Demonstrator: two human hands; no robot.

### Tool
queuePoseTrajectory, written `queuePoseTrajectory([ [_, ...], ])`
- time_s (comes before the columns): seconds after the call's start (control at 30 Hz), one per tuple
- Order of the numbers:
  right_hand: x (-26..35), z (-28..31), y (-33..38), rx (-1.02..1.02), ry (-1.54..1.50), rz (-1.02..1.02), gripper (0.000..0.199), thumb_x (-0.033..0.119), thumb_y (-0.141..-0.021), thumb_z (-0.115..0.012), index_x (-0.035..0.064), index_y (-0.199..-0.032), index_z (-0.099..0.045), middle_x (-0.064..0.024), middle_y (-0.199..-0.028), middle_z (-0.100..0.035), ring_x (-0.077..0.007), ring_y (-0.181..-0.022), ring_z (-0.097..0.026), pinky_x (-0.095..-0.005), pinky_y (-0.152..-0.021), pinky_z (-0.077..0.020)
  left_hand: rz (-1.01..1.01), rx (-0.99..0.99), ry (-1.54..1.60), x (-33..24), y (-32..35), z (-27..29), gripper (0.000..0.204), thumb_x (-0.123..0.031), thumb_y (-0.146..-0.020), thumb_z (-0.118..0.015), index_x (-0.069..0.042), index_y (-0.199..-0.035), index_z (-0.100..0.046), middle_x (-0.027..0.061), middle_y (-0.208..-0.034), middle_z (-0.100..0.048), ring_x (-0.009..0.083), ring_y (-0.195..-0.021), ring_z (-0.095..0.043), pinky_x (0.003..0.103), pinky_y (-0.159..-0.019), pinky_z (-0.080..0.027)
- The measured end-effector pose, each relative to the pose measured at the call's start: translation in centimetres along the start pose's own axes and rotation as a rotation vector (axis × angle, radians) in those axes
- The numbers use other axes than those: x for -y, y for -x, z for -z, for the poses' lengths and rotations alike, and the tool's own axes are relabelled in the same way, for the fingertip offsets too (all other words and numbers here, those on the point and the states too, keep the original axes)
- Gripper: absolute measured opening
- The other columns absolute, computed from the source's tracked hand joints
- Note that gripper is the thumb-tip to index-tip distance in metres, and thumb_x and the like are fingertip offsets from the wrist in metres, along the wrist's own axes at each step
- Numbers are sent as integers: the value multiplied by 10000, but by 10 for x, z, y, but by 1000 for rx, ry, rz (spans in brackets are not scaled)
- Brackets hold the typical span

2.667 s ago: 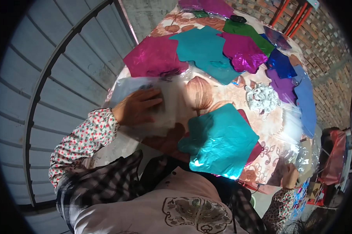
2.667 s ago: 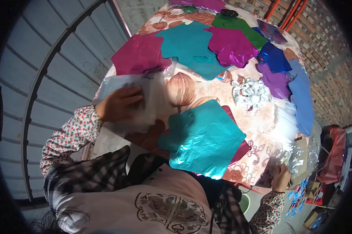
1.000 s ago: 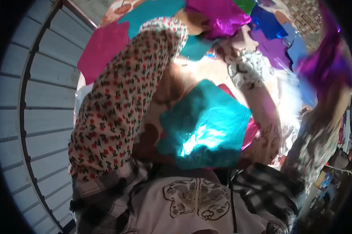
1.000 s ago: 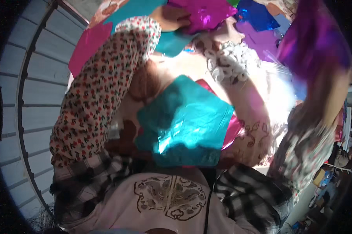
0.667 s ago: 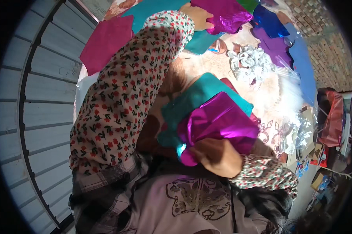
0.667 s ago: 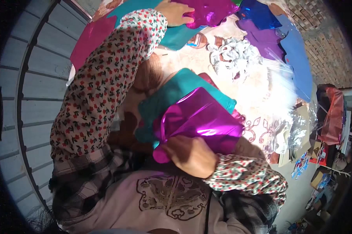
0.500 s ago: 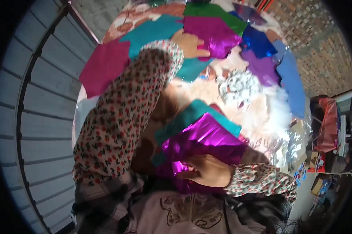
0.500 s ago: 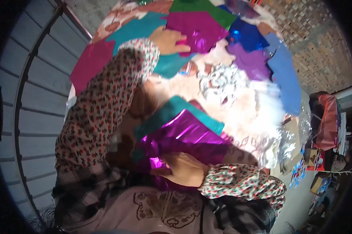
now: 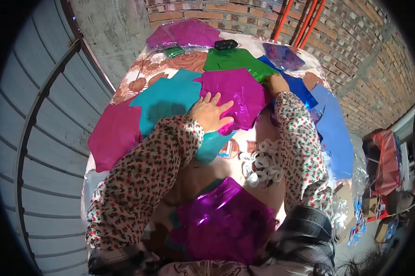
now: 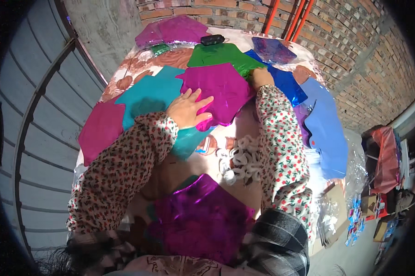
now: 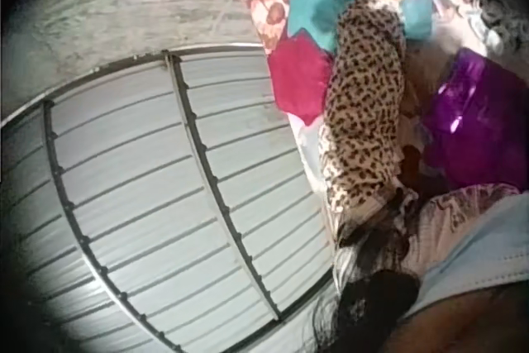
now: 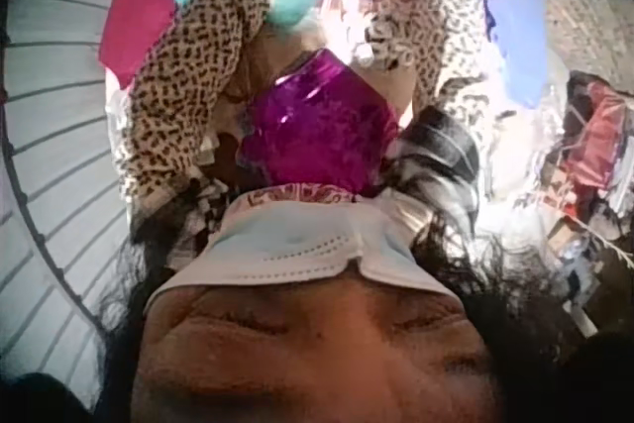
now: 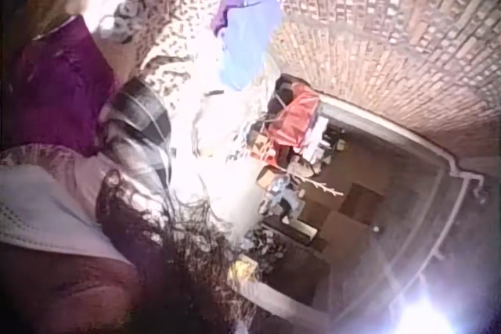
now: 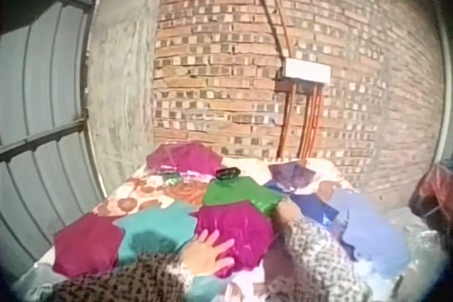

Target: The recorder is folding and sorting colorful foil pouches at a workspace.

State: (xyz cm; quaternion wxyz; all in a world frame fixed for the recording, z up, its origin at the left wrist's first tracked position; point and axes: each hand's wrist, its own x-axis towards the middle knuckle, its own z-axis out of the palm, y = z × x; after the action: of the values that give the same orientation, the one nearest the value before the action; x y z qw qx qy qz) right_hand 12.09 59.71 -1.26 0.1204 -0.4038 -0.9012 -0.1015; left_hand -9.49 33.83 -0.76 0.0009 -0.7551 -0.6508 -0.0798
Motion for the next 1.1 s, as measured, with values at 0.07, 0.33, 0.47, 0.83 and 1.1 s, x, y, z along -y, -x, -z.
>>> queuePoseTrajectory([
  [0.07,41,-8,-9,-1,-112,-91,333,331,-839,-583,110,-1087,-603,-147,-1065,-597,-350,-1008,-547,-471,-815,-457,12,-62,-33,6,9,-6,623,-605,-841,-438,-274,-1366,-385,216,-1383,-356,459,-1264,-317,498,-1041,-296],
  [0.33,61,9,-11,-74,-159,-83,370,353,-813,-602,127,-1106,-592,-146,-1140,-567,-358,-1074,-511,-470,-855,-444,-25,-169,-45,10,9,-11,582,-582,-830,-485,-275,-1324,-449,221,-1347,-404,453,-1222,-389,488,-1014,-342],
  [0.47,35,34,-22,-170,-387,-245,342,346,-820,-614,132,-1086,-599,-110,-1140,-578,-308,-1049,-544,-455,-823,-463,-27,-166,-27,6,6,-7,578,-582,-825,-492,-276,-1314,-462,218,-1344,-409,447,-1223,-394,486,-1010,-348],
  [0.83,4,166,-35,-568,-2298,-69,279,252,-921,-519,30,-1074,-590,-74,-986,-634,-196,-877,-611,-342,-716,-517,58,-62,-60,12,13,1,588,-588,-835,-469,-289,-1338,-422,199,-1371,-382,435,-1245,-367,482,-1014,-347],
  [1.1,29,169,-60,-691,-1466,-87,318,274,-900,-569,-26,-990,-623,-27,-898,-642,-143,-793,-600,-307,-699,-498,-19,-167,58,-5,3,19,598,-483,-833,-541,-204,-1345,-407,196,-1365,-380,404,-1264,-353,466,-1024,-337],
])
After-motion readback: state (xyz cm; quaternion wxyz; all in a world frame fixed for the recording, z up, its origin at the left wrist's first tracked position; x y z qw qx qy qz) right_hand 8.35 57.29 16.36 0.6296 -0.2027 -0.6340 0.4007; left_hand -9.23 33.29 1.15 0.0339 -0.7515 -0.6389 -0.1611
